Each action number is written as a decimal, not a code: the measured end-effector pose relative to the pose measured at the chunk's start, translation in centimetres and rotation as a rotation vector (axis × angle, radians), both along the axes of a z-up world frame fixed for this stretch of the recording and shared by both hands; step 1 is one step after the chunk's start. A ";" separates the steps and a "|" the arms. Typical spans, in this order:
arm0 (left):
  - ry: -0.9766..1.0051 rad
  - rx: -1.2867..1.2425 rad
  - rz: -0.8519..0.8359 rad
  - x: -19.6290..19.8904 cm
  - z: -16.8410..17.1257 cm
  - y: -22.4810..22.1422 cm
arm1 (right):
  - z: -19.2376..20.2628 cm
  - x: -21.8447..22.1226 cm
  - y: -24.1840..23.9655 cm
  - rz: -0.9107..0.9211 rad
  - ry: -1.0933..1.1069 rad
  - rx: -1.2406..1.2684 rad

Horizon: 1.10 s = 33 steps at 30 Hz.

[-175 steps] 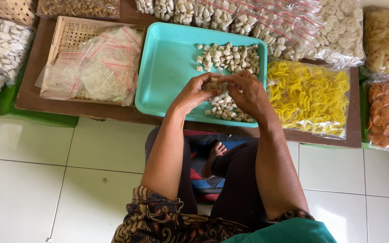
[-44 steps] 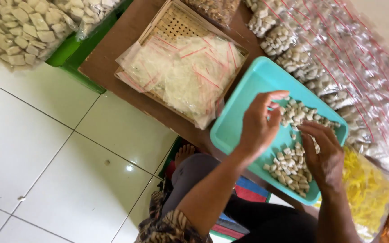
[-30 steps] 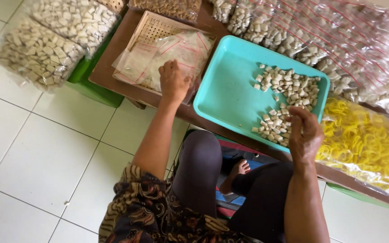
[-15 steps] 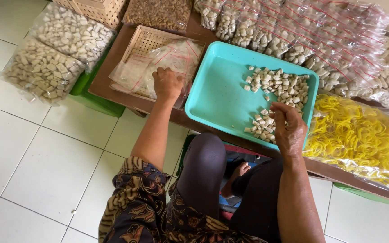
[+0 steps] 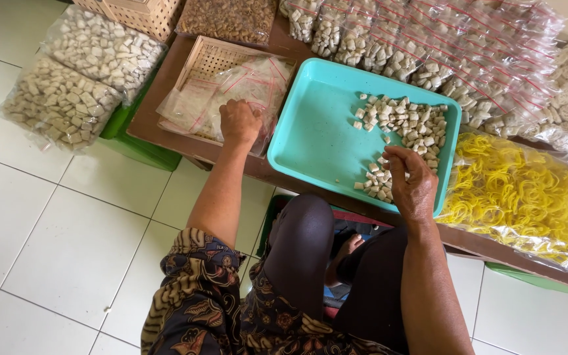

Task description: Manually packaging small food items into small plastic bags.

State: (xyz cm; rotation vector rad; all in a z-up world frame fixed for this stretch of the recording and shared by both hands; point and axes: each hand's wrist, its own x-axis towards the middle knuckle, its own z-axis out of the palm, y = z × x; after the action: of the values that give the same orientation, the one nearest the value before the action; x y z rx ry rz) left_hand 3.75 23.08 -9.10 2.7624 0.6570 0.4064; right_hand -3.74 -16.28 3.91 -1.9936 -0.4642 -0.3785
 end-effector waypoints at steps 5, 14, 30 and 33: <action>-0.010 0.053 -0.012 -0.3 -0.2 -0.6 | 0.0 -0.3 0.1 0.007 0.018 0.004; 0.019 0.028 -0.057 -0.6 1.7 -0.7 | -0.8 -0.2 0.7 0.033 0.022 -0.001; -0.031 -0.084 -0.022 0.1 -0.6 0.4 | -0.6 -0.2 2.4 0.017 0.051 0.010; -0.072 -0.172 0.014 -1.2 1.6 0.3 | -0.7 0.2 2.3 0.007 0.053 0.013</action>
State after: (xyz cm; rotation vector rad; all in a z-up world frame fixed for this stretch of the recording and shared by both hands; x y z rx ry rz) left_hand 2.52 23.38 -7.46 2.5699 0.6611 0.4284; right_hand -3.51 -14.03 3.23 -1.9841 -0.4338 -0.3232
